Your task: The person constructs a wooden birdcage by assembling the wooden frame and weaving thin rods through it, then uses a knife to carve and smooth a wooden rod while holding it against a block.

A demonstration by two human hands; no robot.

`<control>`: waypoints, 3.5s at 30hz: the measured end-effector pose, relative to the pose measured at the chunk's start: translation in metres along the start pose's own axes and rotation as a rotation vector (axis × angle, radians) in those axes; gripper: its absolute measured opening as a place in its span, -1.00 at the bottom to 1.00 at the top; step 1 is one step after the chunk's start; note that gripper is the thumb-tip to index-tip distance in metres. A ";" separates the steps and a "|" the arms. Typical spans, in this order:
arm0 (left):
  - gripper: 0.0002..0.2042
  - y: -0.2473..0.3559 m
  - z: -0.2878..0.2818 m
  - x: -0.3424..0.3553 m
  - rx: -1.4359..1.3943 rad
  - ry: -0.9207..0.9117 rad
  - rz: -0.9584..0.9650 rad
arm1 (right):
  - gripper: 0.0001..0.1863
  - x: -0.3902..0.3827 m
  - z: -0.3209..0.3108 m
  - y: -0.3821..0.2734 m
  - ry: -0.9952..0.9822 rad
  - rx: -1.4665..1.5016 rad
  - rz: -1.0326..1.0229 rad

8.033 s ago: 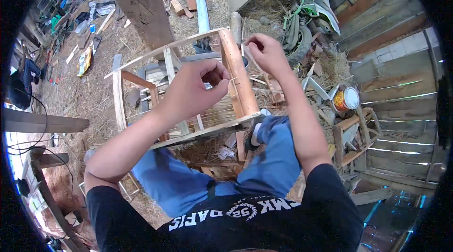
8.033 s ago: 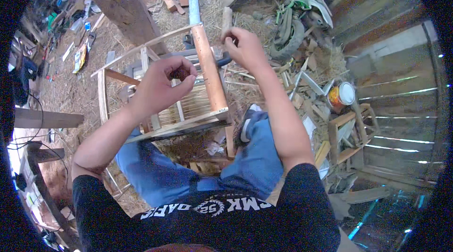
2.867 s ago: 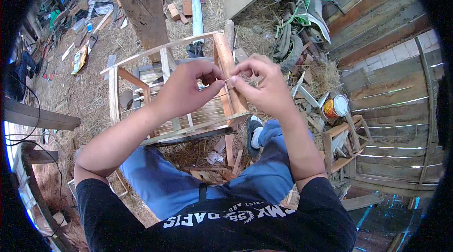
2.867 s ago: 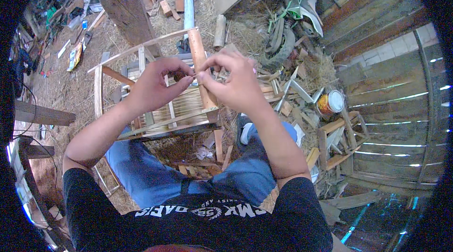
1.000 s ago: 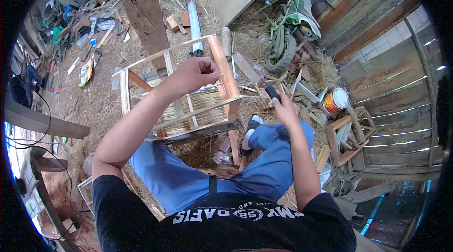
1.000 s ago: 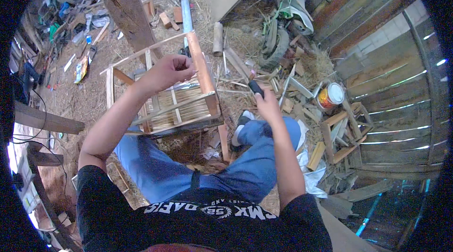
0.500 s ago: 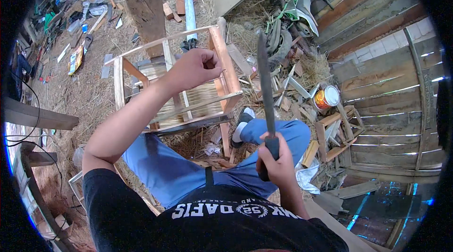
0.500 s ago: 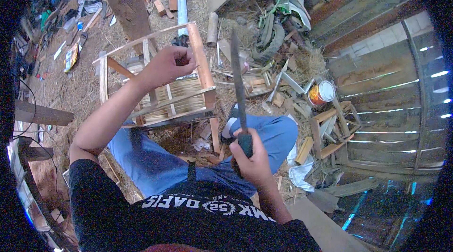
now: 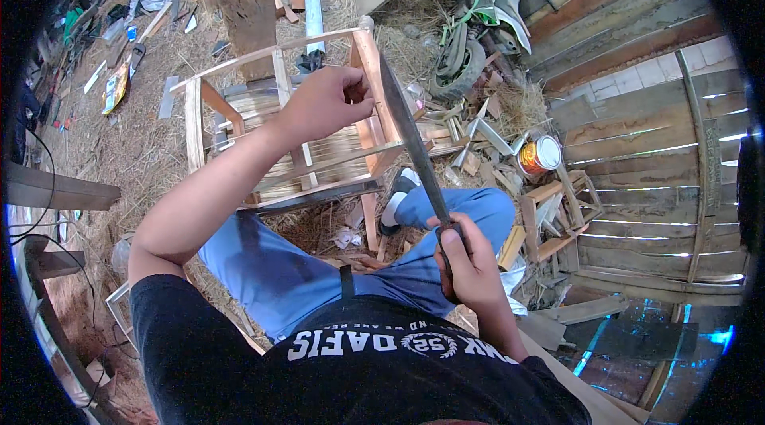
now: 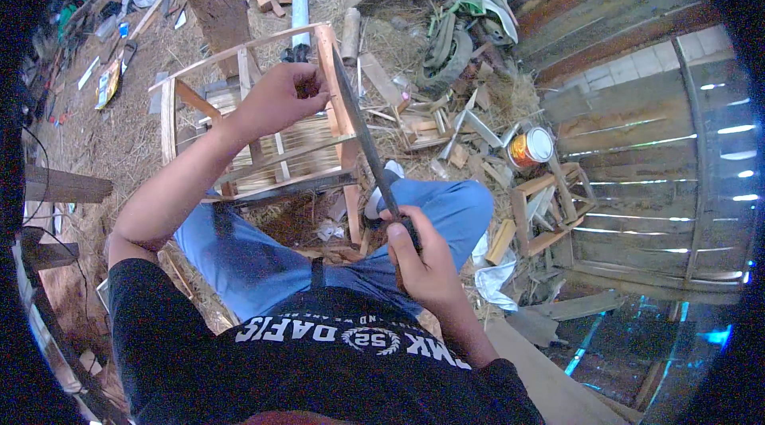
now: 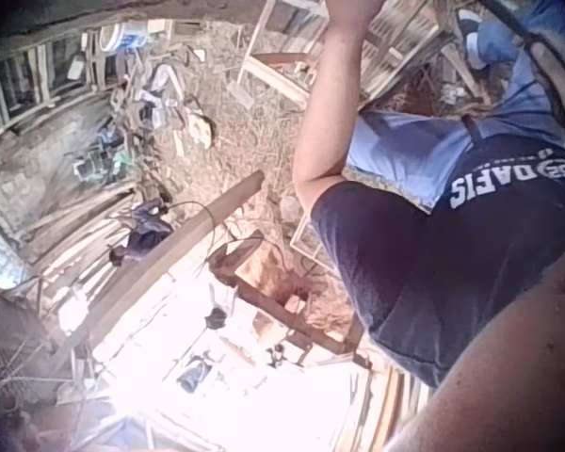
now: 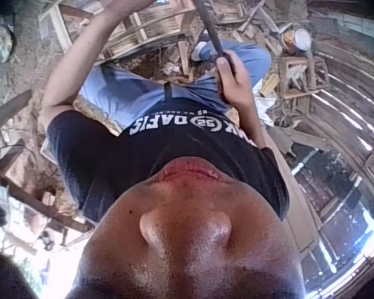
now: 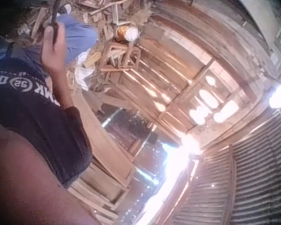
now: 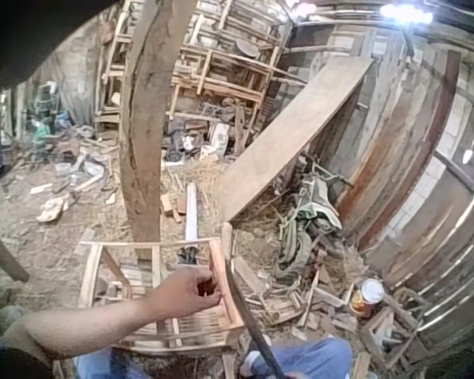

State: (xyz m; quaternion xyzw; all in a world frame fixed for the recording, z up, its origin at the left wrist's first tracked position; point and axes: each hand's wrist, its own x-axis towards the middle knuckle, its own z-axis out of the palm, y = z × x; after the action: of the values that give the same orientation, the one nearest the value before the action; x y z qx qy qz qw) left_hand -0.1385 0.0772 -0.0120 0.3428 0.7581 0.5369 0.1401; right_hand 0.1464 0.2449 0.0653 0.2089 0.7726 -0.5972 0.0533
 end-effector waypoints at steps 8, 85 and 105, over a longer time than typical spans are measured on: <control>-0.84 0.008 -0.001 -0.002 -0.009 0.033 0.008 | -0.69 0.003 0.004 -0.005 -0.025 -0.033 0.024; -0.86 -0.009 0.003 0.008 -0.037 0.059 0.074 | -0.64 0.024 -0.021 -0.043 0.095 0.083 0.210; -0.93 0.002 -0.008 0.012 -0.179 -0.125 -0.022 | -0.56 0.163 -0.039 0.004 -0.044 0.043 0.217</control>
State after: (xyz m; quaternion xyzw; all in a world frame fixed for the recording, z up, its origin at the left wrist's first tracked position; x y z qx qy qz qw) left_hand -0.1508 0.0799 -0.0051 0.3533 0.7006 0.5784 0.2231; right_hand 0.0068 0.3247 0.0183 0.2793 0.7310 -0.6089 0.1300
